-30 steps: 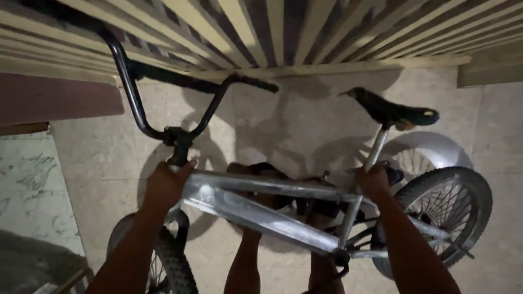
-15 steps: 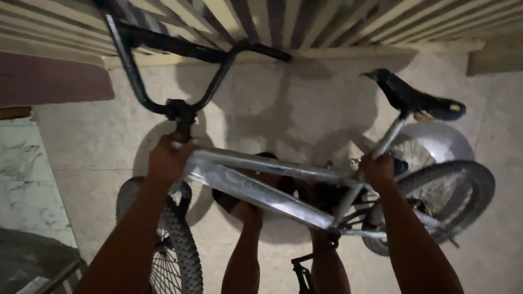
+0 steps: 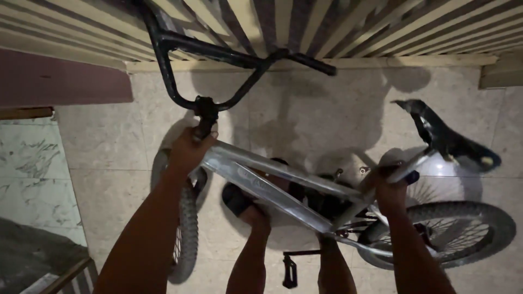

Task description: The person is removing and inspecting the seat assembly of a bicycle.

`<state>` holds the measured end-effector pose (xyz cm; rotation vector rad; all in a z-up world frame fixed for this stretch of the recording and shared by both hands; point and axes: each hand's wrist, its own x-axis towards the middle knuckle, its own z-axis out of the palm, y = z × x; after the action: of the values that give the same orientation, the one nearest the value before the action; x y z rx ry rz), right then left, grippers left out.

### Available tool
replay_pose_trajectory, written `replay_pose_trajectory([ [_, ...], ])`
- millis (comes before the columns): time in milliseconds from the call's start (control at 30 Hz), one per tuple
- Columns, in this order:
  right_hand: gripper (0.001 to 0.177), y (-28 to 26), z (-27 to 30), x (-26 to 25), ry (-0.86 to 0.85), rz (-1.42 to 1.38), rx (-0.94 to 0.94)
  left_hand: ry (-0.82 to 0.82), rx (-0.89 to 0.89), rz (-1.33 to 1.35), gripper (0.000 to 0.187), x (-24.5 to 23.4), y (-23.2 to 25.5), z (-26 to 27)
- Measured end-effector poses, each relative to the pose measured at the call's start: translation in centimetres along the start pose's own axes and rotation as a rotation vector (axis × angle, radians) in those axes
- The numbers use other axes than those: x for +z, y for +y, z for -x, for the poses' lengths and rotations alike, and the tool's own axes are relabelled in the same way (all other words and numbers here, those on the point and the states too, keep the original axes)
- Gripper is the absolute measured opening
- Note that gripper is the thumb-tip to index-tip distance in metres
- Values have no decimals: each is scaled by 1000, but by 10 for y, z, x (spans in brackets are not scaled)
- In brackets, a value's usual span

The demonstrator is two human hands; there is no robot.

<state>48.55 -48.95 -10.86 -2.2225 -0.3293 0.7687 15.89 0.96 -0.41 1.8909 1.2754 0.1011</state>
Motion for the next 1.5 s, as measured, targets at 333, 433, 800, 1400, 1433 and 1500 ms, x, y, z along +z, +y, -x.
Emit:
replay_pose_trajectory([
  [333, 5, -22, 17, 9, 29, -386, 60, -8, -26, 184, 65, -17, -12, -35],
  [433, 6, -42, 15, 10, 37, -405, 87, 65, 4, 706, 55, -47, 31, -60],
  [800, 22, -1, 10, 10, 50, -286, 153, 154, 14, 331, 35, -68, 125, -108],
  [1400, 17, -28, 13, 9, 45, -348, 150, 164, 400, 498, 47, -37, 20, -69],
  [1433, 16, -18, 13, 9, 63, -347, 145, 264, 311, 357, 45, -33, 9, -32],
  [1500, 16, -9, 15, 8, 91, -348, 138, 355, 230, 218, 42, -28, 34, 39],
])
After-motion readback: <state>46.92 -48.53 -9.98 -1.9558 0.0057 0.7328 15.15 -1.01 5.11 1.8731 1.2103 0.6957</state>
